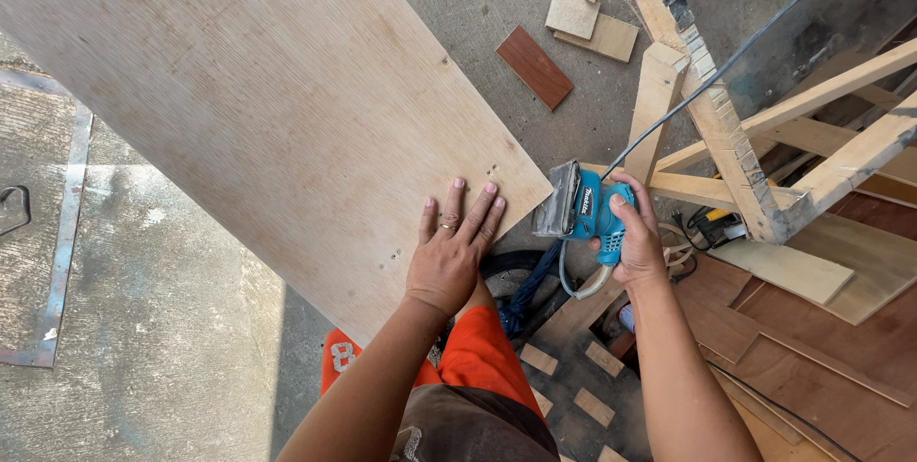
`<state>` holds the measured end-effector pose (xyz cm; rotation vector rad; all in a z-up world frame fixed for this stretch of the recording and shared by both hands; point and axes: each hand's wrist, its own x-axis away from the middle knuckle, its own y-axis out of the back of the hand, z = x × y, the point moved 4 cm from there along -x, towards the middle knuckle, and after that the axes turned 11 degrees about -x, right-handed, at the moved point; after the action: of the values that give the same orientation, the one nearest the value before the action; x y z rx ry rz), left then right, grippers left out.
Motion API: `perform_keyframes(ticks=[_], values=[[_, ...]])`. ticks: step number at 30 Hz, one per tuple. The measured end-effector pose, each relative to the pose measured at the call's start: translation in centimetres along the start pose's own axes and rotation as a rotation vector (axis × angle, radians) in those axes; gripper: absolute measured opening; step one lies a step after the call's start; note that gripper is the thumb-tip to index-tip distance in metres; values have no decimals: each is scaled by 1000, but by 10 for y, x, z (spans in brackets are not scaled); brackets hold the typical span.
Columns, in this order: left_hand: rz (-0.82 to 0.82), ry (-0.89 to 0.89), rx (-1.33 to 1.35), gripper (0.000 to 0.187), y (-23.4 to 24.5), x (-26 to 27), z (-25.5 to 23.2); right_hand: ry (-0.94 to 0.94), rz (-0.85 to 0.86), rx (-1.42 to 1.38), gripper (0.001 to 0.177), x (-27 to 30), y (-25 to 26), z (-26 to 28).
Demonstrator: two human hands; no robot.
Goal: The person uses a blue electric sander to smooth the edges and surface of a rectangular wooden board. They reposition the board multiple times to access different sides and corners, maintaining a firm grip on the tool throughout the process.
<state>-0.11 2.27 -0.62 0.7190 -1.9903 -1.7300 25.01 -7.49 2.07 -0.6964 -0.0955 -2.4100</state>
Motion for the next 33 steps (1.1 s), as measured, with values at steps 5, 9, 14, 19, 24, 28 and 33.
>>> perform_keyframes(ticks=[5, 9, 14, 19, 24, 28, 33], values=[[28, -1, -3, 65, 2, 0, -1, 27, 49, 12, 50, -24, -3, 17], [2, 8, 9, 64, 3, 1, -2, 4, 111, 117, 50, -23, -7, 23], [18, 30, 23, 62, 0, -1, -3, 27, 207, 190, 50, -55, -11, 34], [0, 35, -6, 63, -1, 0, -2, 8, 282, 231, 51, -62, -14, 41], [5, 34, 10, 66, 3, -2, -2, -45, 398, 331, 51, -92, -30, 52], [12, 38, 8, 69, 3, -3, -3, -68, 438, 370, 54, -77, -56, 79], [16, 45, -7, 66, -6, 1, -4, -155, 519, 486, 53, -105, -73, 76]])
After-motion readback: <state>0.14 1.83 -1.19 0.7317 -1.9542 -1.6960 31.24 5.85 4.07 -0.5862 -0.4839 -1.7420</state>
